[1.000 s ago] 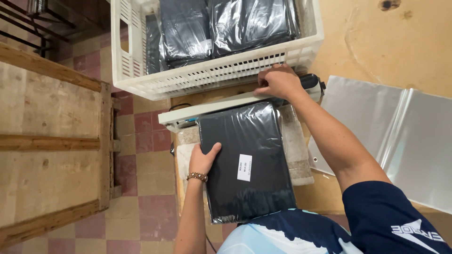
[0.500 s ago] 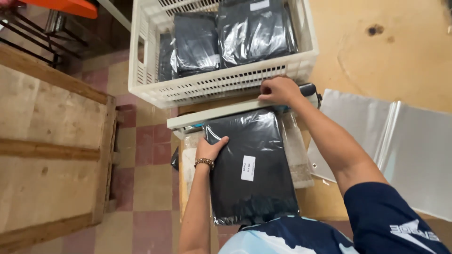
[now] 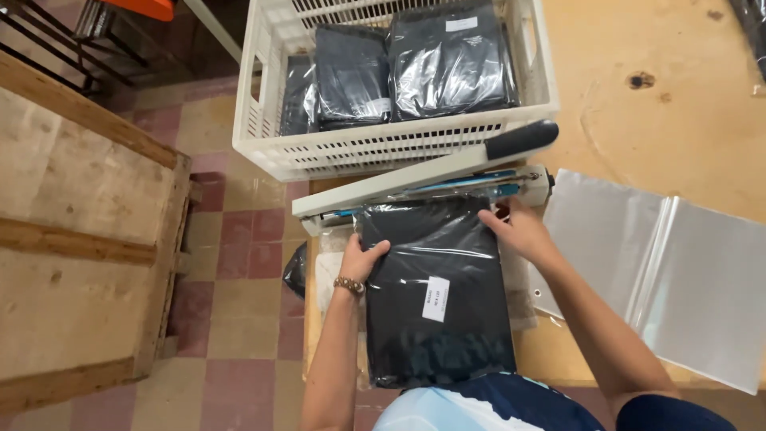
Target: Bagging black plastic products and sealing them using a manual heat sealer
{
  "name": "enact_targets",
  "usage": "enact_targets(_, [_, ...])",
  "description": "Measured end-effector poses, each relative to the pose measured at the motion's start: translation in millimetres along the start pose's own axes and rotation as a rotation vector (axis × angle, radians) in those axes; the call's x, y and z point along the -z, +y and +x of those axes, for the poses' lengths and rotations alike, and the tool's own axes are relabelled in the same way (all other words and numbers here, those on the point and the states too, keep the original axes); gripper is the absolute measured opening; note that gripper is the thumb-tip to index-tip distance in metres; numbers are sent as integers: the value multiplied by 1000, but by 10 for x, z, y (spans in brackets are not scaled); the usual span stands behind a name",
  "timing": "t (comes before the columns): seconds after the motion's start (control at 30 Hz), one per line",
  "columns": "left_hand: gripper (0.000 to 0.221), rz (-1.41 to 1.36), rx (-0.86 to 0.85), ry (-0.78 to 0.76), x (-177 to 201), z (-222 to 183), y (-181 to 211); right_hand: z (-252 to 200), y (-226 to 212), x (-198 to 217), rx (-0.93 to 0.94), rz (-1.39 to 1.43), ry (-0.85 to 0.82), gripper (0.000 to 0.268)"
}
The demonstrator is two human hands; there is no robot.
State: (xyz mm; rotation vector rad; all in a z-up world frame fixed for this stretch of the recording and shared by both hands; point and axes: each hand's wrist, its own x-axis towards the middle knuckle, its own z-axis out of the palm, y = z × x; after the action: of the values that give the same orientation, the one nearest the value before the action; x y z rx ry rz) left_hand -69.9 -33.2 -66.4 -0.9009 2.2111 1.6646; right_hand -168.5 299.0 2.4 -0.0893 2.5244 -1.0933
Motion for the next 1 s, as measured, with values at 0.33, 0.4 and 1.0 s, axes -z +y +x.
enact_targets(0.33, [51, -753, -264, -71, 105, -156, -267, -56, -362, -249, -168, 860, 40, 53])
enact_targets(0.4, [44, -678, -438, -74, 209, -325, 174, -299, -649, -179, 40, 805, 67, 20])
enact_targets(1.0, [10, -634, -547, 370, 255, -516, 289, -365, -497, -206, 240, 900, 297, 8])
